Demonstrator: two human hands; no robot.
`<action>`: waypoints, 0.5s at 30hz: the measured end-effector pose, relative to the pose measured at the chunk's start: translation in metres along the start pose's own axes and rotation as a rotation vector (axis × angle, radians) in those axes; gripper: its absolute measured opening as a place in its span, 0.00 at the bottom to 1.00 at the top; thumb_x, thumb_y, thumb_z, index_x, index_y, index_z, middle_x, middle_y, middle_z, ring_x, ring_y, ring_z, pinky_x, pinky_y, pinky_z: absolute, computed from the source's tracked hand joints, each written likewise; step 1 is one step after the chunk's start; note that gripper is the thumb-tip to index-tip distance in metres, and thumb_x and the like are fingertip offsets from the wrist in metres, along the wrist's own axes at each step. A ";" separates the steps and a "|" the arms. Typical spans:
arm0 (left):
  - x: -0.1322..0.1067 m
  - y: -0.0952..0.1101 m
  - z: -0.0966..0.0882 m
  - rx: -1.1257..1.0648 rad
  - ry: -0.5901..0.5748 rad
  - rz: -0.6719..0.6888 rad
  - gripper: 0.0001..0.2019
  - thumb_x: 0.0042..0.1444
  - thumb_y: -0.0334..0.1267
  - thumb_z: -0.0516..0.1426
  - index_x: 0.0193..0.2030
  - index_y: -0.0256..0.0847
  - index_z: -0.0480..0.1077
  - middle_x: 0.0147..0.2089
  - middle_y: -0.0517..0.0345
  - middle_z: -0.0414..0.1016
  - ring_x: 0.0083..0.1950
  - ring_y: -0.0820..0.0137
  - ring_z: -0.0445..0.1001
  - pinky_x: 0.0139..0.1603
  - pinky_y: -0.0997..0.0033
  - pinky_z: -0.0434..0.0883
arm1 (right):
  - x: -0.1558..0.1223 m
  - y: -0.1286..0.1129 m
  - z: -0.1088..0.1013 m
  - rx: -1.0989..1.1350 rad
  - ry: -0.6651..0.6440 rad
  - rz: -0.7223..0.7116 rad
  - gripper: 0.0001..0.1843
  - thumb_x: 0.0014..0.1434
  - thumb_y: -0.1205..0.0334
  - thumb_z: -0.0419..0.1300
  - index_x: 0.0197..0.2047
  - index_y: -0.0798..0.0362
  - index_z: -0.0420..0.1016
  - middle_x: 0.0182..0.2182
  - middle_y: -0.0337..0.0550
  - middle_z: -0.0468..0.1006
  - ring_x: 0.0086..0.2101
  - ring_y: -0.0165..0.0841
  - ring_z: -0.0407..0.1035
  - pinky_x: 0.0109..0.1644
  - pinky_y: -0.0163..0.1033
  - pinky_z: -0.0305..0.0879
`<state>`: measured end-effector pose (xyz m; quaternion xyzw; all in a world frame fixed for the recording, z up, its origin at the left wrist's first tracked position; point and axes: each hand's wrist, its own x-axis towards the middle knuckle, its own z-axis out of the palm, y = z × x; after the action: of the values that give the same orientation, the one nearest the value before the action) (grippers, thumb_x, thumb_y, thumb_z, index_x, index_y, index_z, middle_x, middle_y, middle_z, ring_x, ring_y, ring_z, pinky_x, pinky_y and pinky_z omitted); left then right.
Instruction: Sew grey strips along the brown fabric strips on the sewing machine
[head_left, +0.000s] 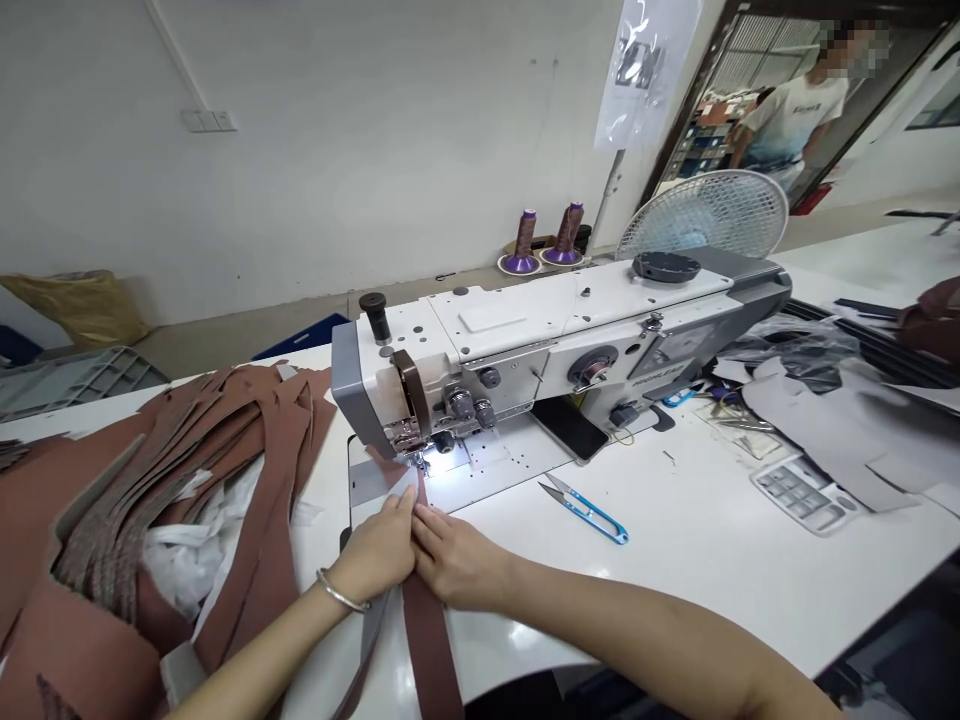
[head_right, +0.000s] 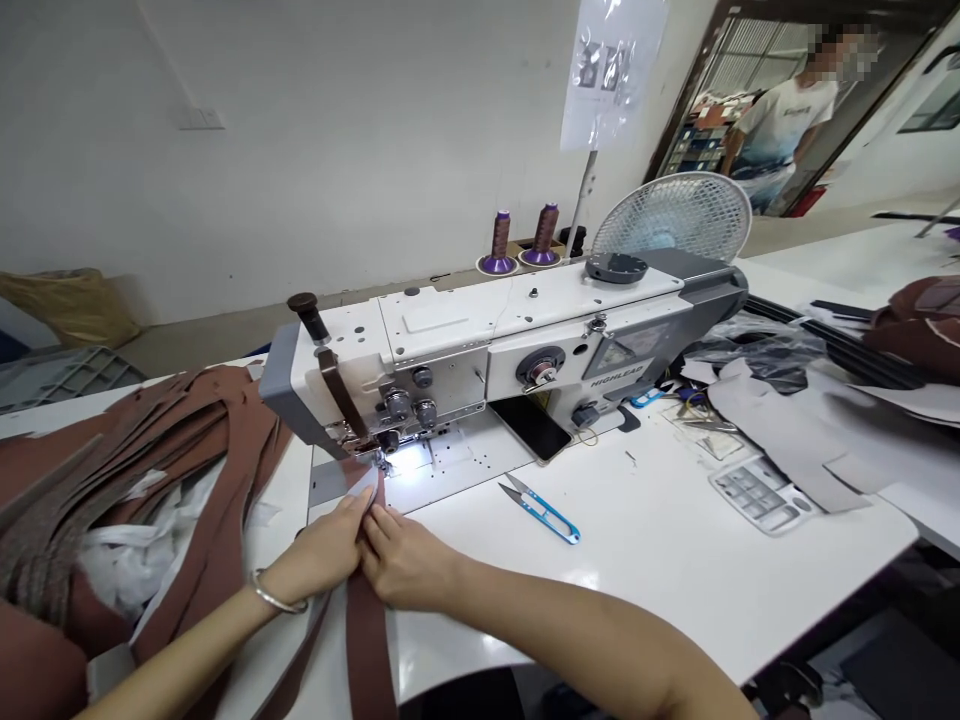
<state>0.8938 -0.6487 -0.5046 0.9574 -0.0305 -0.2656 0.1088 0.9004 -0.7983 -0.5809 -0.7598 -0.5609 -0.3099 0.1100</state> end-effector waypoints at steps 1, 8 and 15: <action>0.000 0.001 -0.001 0.001 -0.008 -0.001 0.34 0.57 0.25 0.44 0.72 0.31 0.46 0.69 0.39 0.57 0.63 0.55 0.67 0.61 0.58 0.65 | -0.001 0.001 0.000 0.014 -0.005 0.008 0.16 0.63 0.70 0.50 0.48 0.71 0.73 0.47 0.69 0.75 0.49 0.51 0.71 0.54 0.52 0.70; 0.008 0.005 -0.006 -0.011 -0.016 0.006 0.35 0.55 0.24 0.45 0.71 0.33 0.47 0.69 0.41 0.59 0.65 0.59 0.65 0.63 0.62 0.63 | -0.004 0.009 0.003 0.048 -0.025 0.030 0.15 0.63 0.71 0.50 0.48 0.71 0.73 0.47 0.69 0.75 0.51 0.52 0.69 0.57 0.55 0.67; 0.017 0.005 -0.007 -0.060 0.001 0.056 0.35 0.53 0.23 0.47 0.70 0.31 0.50 0.66 0.37 0.61 0.67 0.58 0.62 0.65 0.60 0.61 | -0.003 0.014 0.005 0.061 -0.012 0.036 0.12 0.61 0.73 0.53 0.44 0.71 0.73 0.42 0.70 0.76 0.48 0.52 0.71 0.56 0.58 0.66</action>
<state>0.9117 -0.6539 -0.5067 0.9527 -0.0490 -0.2625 0.1451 0.9147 -0.8029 -0.5836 -0.7677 -0.5570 -0.2863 0.1353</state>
